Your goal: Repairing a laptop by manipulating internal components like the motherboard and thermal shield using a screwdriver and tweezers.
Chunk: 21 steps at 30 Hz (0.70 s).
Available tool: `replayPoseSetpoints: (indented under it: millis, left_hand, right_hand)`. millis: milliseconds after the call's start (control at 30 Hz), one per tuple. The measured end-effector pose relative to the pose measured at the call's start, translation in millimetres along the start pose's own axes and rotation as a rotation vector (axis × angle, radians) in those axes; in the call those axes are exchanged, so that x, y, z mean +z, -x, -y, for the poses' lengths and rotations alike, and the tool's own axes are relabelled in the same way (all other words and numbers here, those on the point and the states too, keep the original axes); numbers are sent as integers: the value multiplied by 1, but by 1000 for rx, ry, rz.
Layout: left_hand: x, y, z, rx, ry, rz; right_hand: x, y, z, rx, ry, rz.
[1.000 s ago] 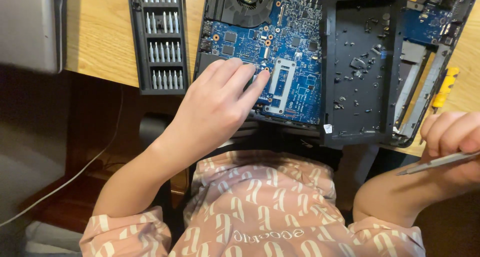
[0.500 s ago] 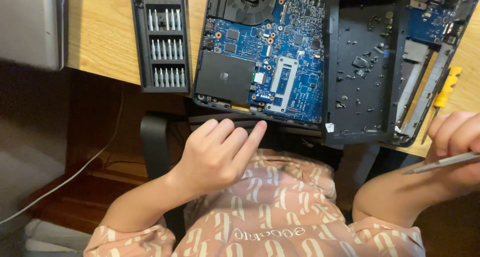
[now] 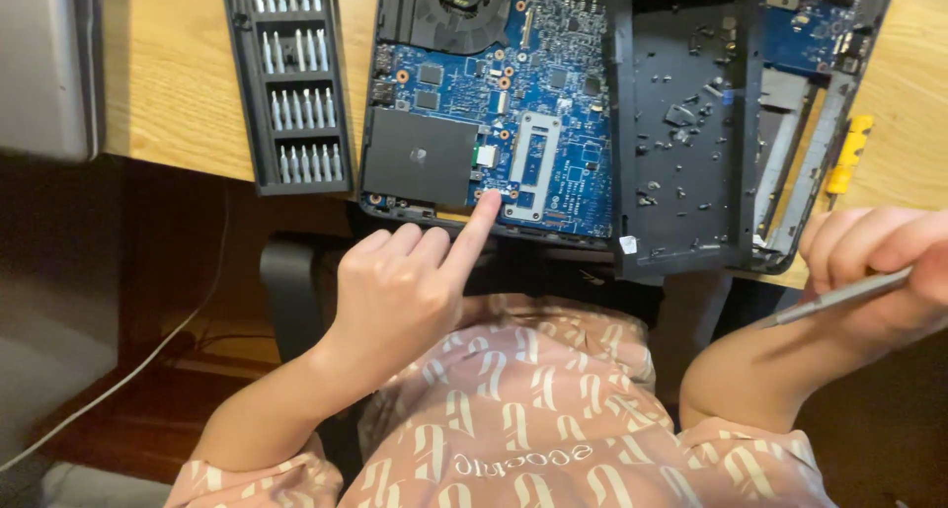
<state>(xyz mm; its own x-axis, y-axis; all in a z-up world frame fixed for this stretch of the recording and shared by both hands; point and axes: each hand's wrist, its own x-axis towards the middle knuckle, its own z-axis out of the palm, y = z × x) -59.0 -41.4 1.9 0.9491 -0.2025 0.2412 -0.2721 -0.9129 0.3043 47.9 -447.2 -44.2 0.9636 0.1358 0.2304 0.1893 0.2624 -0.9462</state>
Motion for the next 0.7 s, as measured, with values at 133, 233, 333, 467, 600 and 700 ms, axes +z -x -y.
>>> replayPoseSetpoints:
  millis: [133,233,333,467,600,700]
  left_hand:
    - [1,-7,1,-16,-4,-19]
    - [2,-17,-5,13,38,-76]
    - [4,-34,-13,43,144,-174]
    - [6,-67,-20,65,229,-255]
    - [16,-99,-23,59,255,-256]
    - [27,-121,-21,83,257,-241]
  right_hand:
    - [67,-3,19,-28,158,-161]
    - [62,-13,26,-30,239,-207]
    - [46,-13,23,-26,203,-140]
    - [31,-15,13,-36,138,-141]
    - [12,-18,-2,-32,62,-185]
    - [7,-22,-7,-36,2,-217]
